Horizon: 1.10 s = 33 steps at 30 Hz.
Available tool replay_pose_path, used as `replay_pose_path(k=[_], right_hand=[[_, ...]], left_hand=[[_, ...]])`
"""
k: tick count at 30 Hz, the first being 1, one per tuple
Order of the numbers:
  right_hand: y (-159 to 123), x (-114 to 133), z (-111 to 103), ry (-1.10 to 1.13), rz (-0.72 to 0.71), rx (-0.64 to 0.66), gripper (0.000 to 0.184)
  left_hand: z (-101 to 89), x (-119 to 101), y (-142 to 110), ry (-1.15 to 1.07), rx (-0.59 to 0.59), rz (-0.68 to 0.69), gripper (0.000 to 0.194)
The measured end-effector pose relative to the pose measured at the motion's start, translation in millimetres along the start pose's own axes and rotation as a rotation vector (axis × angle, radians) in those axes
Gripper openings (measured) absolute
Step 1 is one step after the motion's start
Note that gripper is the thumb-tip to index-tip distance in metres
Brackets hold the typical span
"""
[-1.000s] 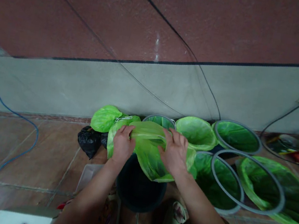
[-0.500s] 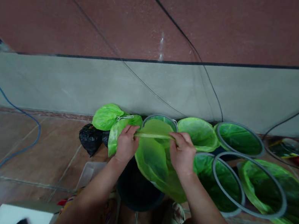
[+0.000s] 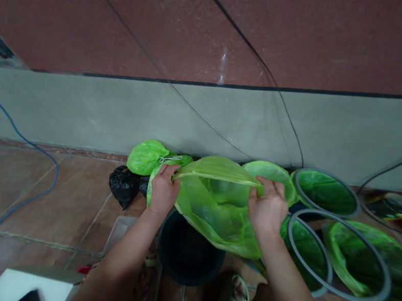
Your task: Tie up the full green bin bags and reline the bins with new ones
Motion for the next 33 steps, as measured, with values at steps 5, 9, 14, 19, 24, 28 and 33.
replay_pose_path(k=[5,9,14,19,24,28,33], right_hand=[[-13.5,37.9,9.5,-0.167,-0.156,0.08,0.061],[-20.2,64.3,7.5,-0.162,-0.286,0.056,0.055],[-19.5,59.0,6.9,-0.112,-0.306,0.033,0.037],[-14.3,46.2,0.6,-0.133,-0.264,-0.006,0.025],[-16.6,53.0,4.0,-0.168,-0.286,0.038,0.05],[-13.7,43.3,4.0,-0.208,-0.21,0.06,0.061],[-4.2,21.9,-3.9,-0.252,-0.11,0.038,0.069]], left_hand=[[12.0,-16.7,-6.7,-0.007,0.056,0.04,0.019],[21.1,-28.9,-13.3,-0.024,0.108,0.083,0.017],[29.1,-31.6,-19.3,-0.088,0.167,0.098,0.026],[27.5,-19.6,-16.2,-0.103,0.137,0.023,0.038],[25.3,1.5,-9.2,-0.106,0.104,-0.096,0.035],[27.1,16.5,-6.7,-0.08,0.124,-0.185,0.034],[29.8,25.6,-7.1,-0.069,0.162,-0.238,0.034]])
Point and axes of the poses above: each hand's wrist, its own y-axis towards the middle knuckle, its own z-axis out of the palm, x = y × z, the point moved 10 cm from there along y, towards the middle knuckle, and after that the axes turned 2 degrees about -z, right-handed, at the moved point
